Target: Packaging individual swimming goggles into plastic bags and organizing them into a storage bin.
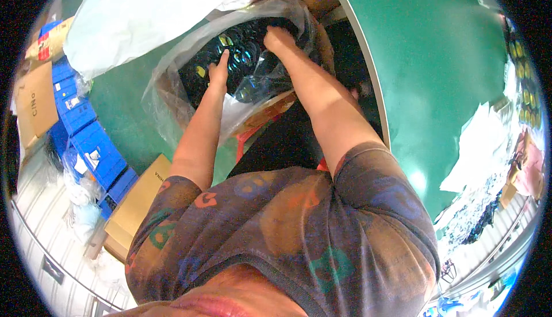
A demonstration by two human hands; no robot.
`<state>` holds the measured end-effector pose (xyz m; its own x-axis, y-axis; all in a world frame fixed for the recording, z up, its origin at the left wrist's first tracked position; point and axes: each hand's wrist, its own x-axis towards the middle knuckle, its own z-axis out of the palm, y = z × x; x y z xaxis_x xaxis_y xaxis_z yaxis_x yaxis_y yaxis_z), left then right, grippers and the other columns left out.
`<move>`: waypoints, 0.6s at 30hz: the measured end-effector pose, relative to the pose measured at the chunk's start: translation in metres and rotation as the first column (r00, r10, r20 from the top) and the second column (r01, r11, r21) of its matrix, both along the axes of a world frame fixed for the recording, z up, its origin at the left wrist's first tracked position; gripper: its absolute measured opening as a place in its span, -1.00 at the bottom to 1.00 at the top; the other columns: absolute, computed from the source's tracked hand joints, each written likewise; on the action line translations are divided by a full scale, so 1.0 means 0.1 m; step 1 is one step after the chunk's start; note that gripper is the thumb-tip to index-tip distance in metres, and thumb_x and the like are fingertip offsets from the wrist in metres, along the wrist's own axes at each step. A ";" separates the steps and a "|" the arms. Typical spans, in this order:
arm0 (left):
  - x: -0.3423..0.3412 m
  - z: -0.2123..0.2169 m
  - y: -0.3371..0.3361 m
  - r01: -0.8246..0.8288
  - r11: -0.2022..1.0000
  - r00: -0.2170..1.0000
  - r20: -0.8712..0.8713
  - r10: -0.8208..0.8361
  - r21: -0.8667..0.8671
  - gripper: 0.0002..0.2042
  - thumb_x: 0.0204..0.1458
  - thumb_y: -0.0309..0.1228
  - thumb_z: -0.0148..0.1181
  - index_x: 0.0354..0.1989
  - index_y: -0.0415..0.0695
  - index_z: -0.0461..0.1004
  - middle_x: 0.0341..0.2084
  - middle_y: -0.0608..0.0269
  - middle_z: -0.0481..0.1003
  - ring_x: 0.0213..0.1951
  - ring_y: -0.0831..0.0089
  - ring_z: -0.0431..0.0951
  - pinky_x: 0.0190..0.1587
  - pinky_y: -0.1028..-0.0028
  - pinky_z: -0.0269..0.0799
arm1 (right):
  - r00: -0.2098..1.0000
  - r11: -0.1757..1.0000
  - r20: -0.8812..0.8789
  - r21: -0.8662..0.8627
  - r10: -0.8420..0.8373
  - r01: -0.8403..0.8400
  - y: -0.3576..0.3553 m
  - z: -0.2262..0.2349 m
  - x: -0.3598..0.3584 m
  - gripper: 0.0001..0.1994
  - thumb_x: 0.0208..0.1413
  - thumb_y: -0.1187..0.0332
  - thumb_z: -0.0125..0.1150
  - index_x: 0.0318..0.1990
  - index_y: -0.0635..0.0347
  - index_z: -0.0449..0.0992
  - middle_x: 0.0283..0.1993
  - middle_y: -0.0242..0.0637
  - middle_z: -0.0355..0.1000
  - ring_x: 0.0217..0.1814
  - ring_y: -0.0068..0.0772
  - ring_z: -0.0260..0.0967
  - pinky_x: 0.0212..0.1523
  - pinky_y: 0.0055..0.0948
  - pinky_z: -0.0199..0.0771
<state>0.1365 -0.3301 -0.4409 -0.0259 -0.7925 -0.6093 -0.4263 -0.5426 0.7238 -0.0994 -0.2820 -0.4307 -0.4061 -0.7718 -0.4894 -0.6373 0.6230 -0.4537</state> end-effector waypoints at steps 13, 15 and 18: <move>0.02 0.21 0.00 -0.103 0.988 0.993 -0.042 0.109 0.113 -0.04 0.01 0.18 0.28 0.28 -0.55 0.22 0.25 -0.18 0.33 0.27 0.12 0.36 0.30 0.32 0.22 | 0.987 0.983 0.156 0.171 0.039 -0.065 -0.04 0.44 0.42 -0.12 0.07 -0.47 -0.06 0.12 0.25 0.55 0.21 0.10 0.44 0.28 0.05 0.39 0.27 -0.10 0.36; 0.19 0.07 -0.07 -0.114 0.989 0.986 -0.112 0.124 0.092 -0.03 0.02 0.19 0.28 0.28 -0.55 0.21 0.25 -0.18 0.33 0.26 0.13 0.37 0.29 0.31 0.23 | 0.985 0.980 0.149 0.164 0.087 -0.111 -0.09 0.52 0.44 -0.15 0.08 -0.41 0.01 0.14 0.28 0.52 0.20 0.08 0.45 0.27 0.05 0.39 0.27 -0.10 0.36; 0.04 0.15 -0.02 -0.107 0.988 0.993 -0.042 0.113 0.113 -0.02 0.01 0.20 0.27 0.28 -0.55 0.21 0.25 -0.18 0.33 0.26 0.12 0.36 0.30 0.30 0.23 | 0.973 0.993 0.218 0.101 -0.075 0.054 -0.03 0.21 0.36 -0.24 0.08 -0.24 0.17 0.14 0.35 0.50 0.20 0.15 0.43 0.29 0.07 0.37 0.27 -0.12 0.36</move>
<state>0.1403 -0.3321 -0.4256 0.0262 -0.7198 -0.6937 -0.3252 -0.6623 0.6750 -0.0636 -0.2848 -0.4094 -0.3267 -0.6941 -0.6415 -0.4849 0.7057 -0.5166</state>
